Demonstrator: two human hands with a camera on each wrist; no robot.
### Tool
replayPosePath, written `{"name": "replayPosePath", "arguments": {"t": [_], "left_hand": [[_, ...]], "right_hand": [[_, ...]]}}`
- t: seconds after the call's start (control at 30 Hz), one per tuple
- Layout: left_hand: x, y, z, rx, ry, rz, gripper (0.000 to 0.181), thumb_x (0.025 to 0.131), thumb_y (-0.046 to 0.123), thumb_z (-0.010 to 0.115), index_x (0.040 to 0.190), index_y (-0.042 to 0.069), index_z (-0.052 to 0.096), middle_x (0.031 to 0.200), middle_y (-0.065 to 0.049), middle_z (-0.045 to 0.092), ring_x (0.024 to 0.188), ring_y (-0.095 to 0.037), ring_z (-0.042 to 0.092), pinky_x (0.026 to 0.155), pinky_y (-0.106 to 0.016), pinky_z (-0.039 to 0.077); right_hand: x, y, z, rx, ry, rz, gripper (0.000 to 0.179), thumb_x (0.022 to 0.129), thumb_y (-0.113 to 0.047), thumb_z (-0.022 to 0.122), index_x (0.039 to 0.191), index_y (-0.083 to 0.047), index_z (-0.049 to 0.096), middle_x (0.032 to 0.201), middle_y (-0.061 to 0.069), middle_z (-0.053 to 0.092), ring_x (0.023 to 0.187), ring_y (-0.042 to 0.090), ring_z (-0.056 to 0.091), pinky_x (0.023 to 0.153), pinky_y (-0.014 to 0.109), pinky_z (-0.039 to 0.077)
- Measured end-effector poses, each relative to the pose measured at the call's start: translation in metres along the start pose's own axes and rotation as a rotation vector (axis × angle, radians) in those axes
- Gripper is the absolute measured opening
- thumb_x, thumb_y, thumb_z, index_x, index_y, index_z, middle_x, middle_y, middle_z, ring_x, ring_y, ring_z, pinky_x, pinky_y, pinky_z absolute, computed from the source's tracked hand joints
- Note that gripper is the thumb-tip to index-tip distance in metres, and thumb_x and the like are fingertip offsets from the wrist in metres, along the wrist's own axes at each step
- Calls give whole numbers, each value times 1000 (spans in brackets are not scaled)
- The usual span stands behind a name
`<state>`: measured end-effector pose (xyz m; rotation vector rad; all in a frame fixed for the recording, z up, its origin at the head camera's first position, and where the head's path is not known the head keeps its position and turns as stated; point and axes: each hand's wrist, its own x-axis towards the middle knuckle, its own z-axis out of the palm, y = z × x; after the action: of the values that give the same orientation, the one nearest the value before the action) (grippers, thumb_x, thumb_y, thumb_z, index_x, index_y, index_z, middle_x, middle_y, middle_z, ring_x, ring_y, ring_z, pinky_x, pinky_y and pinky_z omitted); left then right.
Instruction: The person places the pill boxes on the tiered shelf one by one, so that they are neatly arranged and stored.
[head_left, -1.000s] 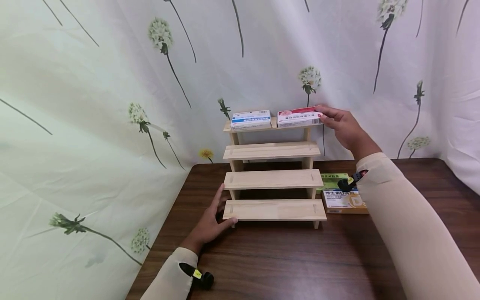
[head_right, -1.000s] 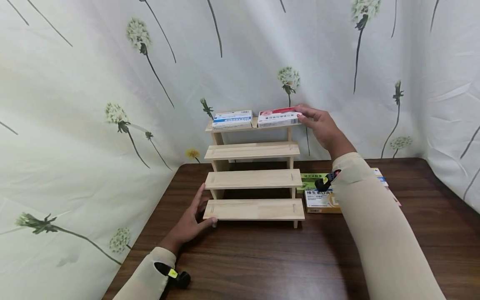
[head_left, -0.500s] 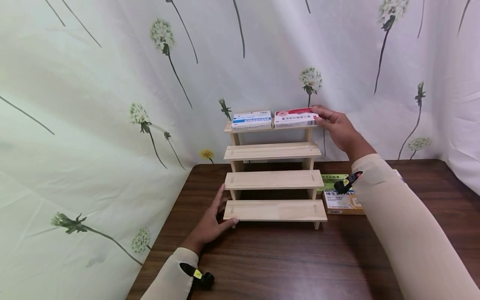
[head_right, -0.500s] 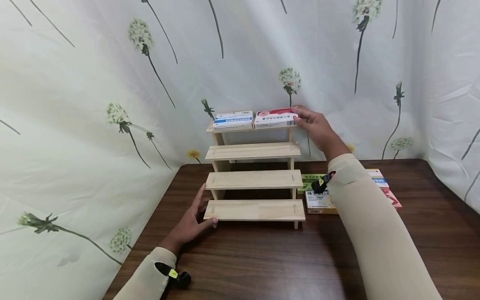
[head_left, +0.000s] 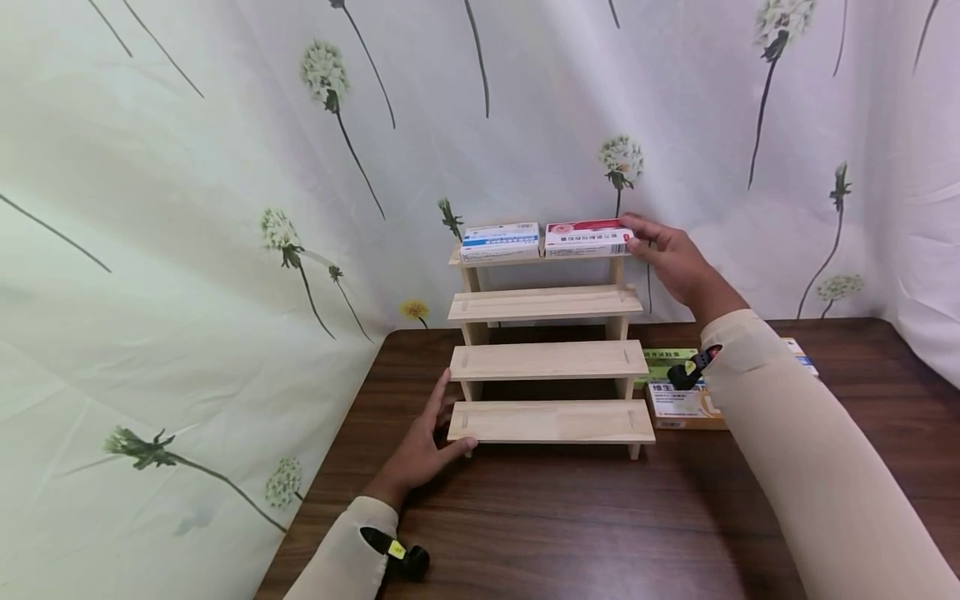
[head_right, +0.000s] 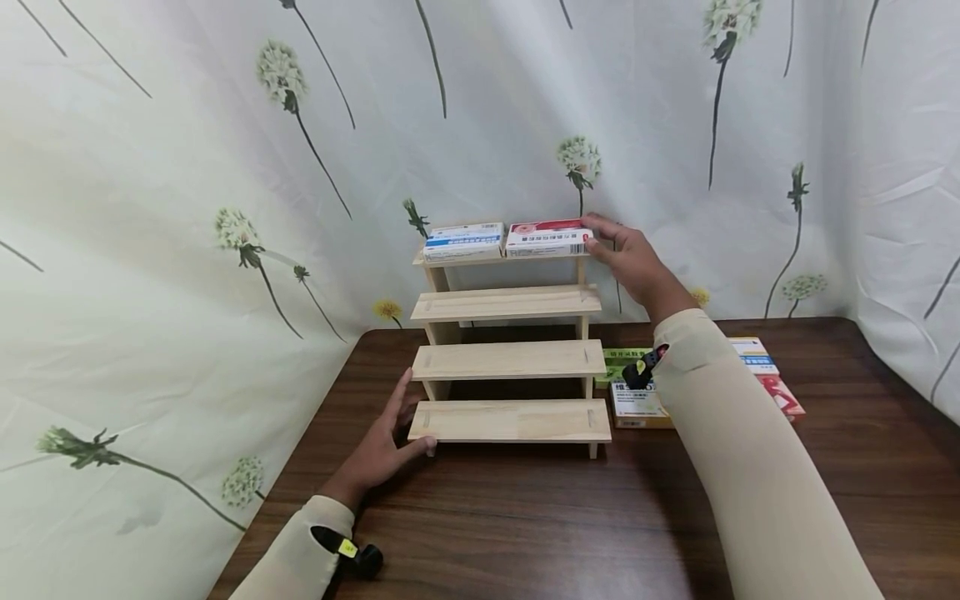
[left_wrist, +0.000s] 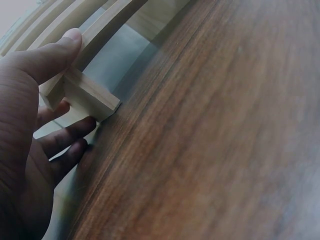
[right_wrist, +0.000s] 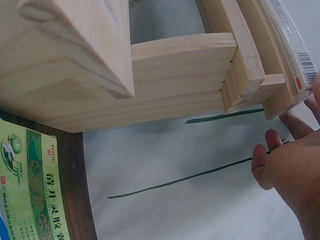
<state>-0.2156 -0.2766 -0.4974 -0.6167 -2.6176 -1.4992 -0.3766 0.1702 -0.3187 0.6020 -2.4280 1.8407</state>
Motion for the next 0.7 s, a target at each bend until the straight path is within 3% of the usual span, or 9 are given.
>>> {"name": "replayPosePath", "arguments": {"t": [0.13,0.27,0.7], "left_hand": [[1,0,0,0,0,4,115,99,24,84,176,41,1,167,-22,50,148,-44,58,119,-70,41],[1,0,0,1,-2,10,115,99,24,84,176,41,1,167,-22,50,148,-44,58,119,-70,40],[1,-1,1,-9,1,0,115,99,25,85,177,37,1,167,-22,49,148,-44,58,119,-70,41]], "right_hand": [[-1,1,0,-1,6,-4,58,117,-27,54,172,-21,37,179,10,32,158,31,36,132,56,27],[-5,4,0,-6,21,-11,66,114,-24,60,174,-22,33,176,14,36,161,33,34,133,58,27],[-18,9,-5,-16,45,2,64,113,-24,64,172,-31,38,173,12,41,160,32,37,133,64,27]]}}
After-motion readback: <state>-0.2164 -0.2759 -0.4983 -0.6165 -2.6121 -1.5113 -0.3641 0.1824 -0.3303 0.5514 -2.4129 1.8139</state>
